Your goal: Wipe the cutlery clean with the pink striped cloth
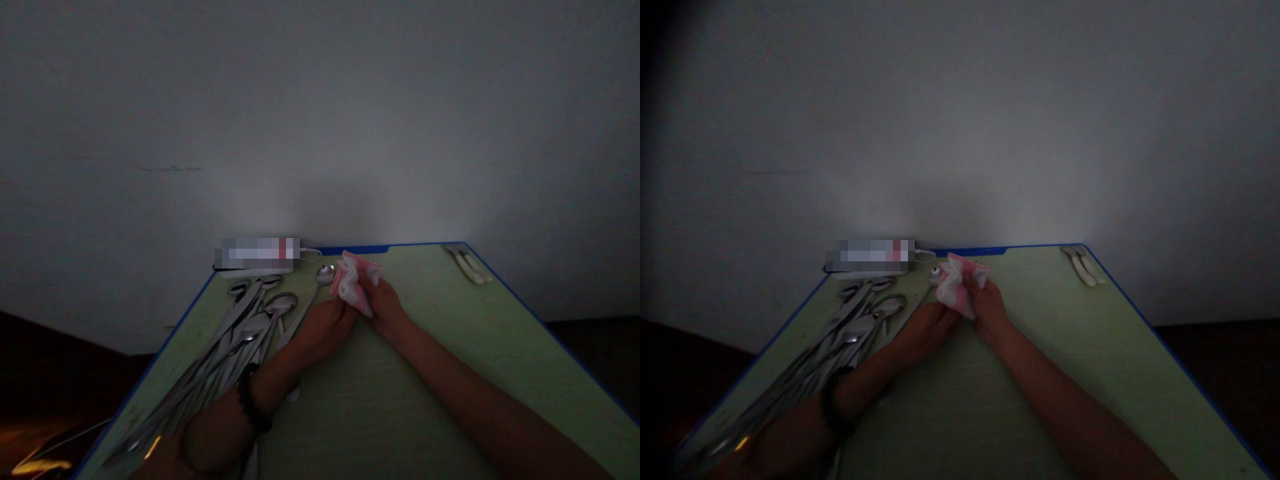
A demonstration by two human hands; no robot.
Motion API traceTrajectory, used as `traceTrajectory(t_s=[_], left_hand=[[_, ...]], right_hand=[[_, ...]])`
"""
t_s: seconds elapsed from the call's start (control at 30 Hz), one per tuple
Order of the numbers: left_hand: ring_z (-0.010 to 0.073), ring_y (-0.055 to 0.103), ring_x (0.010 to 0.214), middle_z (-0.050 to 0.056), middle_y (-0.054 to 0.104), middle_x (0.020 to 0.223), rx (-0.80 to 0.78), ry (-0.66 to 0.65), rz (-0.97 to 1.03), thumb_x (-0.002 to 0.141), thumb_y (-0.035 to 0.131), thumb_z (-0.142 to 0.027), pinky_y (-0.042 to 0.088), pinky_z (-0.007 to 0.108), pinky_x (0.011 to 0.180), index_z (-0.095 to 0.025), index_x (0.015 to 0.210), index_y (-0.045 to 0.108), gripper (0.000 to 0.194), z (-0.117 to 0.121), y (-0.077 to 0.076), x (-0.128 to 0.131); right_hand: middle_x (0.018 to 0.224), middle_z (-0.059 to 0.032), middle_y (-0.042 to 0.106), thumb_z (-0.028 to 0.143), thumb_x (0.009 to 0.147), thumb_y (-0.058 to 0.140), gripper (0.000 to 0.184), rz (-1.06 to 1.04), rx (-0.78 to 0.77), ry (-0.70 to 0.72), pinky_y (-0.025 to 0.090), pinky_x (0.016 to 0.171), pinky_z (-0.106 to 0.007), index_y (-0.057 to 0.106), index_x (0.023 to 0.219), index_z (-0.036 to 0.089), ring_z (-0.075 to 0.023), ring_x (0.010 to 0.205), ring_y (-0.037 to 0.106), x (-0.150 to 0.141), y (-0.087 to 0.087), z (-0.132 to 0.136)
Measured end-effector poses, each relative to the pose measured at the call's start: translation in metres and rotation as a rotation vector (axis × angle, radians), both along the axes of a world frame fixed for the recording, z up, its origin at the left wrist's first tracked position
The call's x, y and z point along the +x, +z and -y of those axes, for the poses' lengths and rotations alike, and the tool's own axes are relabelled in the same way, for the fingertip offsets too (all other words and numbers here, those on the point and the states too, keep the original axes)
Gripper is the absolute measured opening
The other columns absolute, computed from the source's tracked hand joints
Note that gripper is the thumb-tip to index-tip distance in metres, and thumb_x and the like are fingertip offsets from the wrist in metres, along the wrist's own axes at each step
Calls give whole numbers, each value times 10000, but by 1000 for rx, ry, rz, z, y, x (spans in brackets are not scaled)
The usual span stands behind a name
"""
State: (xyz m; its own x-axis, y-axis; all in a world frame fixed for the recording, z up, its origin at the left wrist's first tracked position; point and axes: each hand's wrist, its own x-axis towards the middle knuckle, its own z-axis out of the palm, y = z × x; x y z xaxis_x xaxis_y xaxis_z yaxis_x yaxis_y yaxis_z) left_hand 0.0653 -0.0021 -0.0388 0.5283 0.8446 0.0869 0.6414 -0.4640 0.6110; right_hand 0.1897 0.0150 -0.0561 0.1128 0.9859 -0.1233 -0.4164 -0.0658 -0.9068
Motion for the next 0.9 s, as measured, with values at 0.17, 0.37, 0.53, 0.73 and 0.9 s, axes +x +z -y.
traceTrajectory(t_s=[0.17,0.37,0.53,0.73,0.9], left_hand=[[173,557,610,30,622,669,-4,26,46,918,255,-403,354,255,545,-173,834,585,410,0,-1,0],[156,545,610,16,609,679,13,16,-10,908,299,-397,348,244,551,-176,825,566,357,2,1,0],[150,530,581,14,596,647,9,15,6,909,291,-383,330,241,529,-169,805,568,365,2,0,-1],[160,519,558,22,574,580,-27,17,32,901,300,-381,322,246,499,-170,696,555,389,2,1,-1],[160,522,547,18,577,582,-42,42,78,906,278,-432,335,251,500,-176,737,555,413,1,0,-2]], right_hand=[[776,-41,685,456,674,632,354,186,137,23,460,660,-285,656,867,161,-170,693,606,23,2,-9],[838,-42,690,443,700,620,325,488,272,-133,449,694,-290,676,878,177,-181,749,602,43,1,-16],[766,-36,687,352,636,691,291,-19,34,-27,480,664,-294,634,850,163,-167,677,617,28,-4,-9],[777,-16,686,146,575,705,324,-340,28,181,508,703,-309,605,881,177,-174,712,633,18,3,2],[845,-15,687,252,657,694,296,-406,76,220,508,738,-306,590,929,198,-169,769,636,15,7,2]])
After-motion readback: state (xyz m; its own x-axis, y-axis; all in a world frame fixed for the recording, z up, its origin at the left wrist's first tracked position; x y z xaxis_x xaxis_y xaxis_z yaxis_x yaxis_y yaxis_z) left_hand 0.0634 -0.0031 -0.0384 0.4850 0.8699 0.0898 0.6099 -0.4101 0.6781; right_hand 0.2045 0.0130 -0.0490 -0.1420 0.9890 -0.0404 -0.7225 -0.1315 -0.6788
